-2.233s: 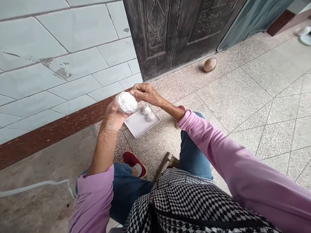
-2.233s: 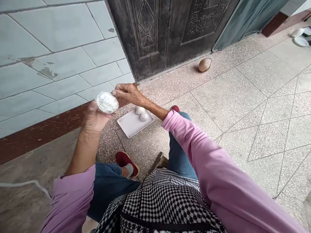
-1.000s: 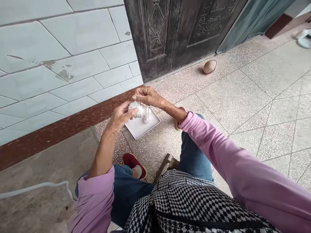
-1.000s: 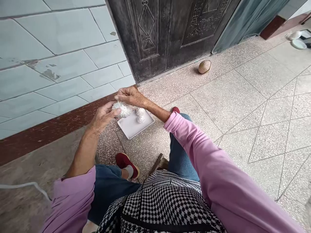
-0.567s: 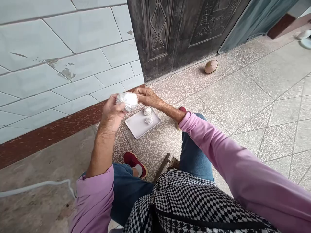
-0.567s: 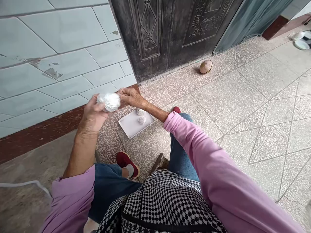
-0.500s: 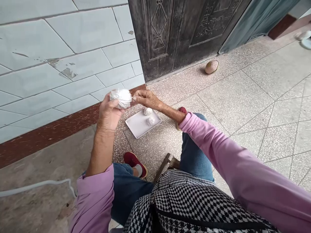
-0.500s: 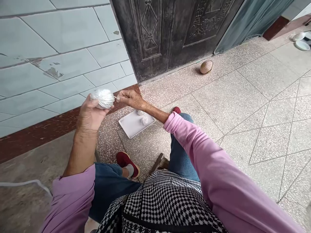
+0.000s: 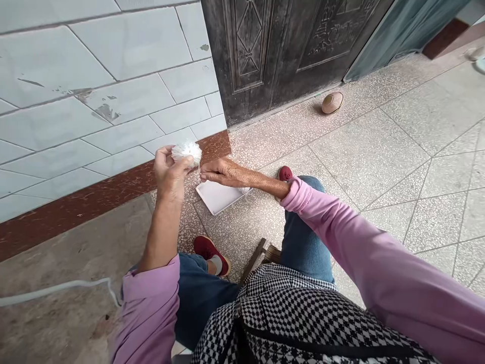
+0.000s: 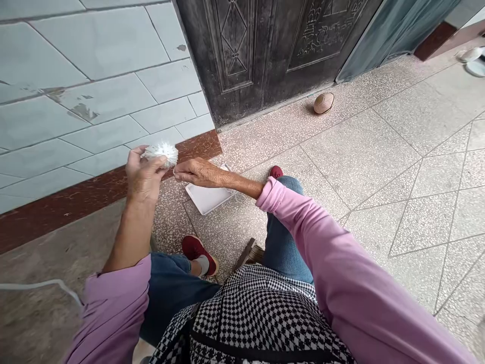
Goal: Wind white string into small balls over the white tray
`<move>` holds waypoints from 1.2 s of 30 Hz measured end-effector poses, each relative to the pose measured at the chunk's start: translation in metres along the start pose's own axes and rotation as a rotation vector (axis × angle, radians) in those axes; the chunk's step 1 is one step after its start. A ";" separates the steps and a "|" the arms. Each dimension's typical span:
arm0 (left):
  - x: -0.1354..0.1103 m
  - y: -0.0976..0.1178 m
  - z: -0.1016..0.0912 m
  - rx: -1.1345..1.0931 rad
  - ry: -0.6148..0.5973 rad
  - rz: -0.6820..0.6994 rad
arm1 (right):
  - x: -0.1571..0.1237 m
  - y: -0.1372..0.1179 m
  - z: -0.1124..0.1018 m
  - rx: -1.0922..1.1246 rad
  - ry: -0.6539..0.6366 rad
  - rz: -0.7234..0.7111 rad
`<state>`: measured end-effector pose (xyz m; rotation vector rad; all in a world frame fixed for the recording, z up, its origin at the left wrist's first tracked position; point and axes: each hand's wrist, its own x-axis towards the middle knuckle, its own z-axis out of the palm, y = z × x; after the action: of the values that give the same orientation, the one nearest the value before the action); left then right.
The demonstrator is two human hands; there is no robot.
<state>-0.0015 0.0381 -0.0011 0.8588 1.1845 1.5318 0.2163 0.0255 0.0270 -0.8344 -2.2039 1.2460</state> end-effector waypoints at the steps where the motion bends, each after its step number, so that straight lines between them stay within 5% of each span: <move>1: 0.001 -0.002 -0.001 0.052 -0.017 0.005 | 0.000 -0.001 -0.003 0.034 0.035 -0.005; 9: -0.015 0.006 0.008 0.218 -0.433 0.000 | 0.005 0.007 -0.035 0.199 0.390 0.037; 15: -0.025 0.012 0.010 0.090 -0.624 -0.130 | 0.007 0.023 -0.038 0.266 0.379 0.057; 23: -0.024 0.021 0.014 -0.179 -0.389 -0.114 | 0.029 0.061 -0.024 0.349 0.338 -0.041; 36: -0.017 0.021 0.011 -0.280 -0.043 -0.101 | 0.001 0.014 -0.002 -0.059 0.096 0.084</move>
<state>0.0073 0.0235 0.0223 0.6330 0.9404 1.5431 0.2209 0.0338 0.0158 -0.9985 -2.1580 1.1592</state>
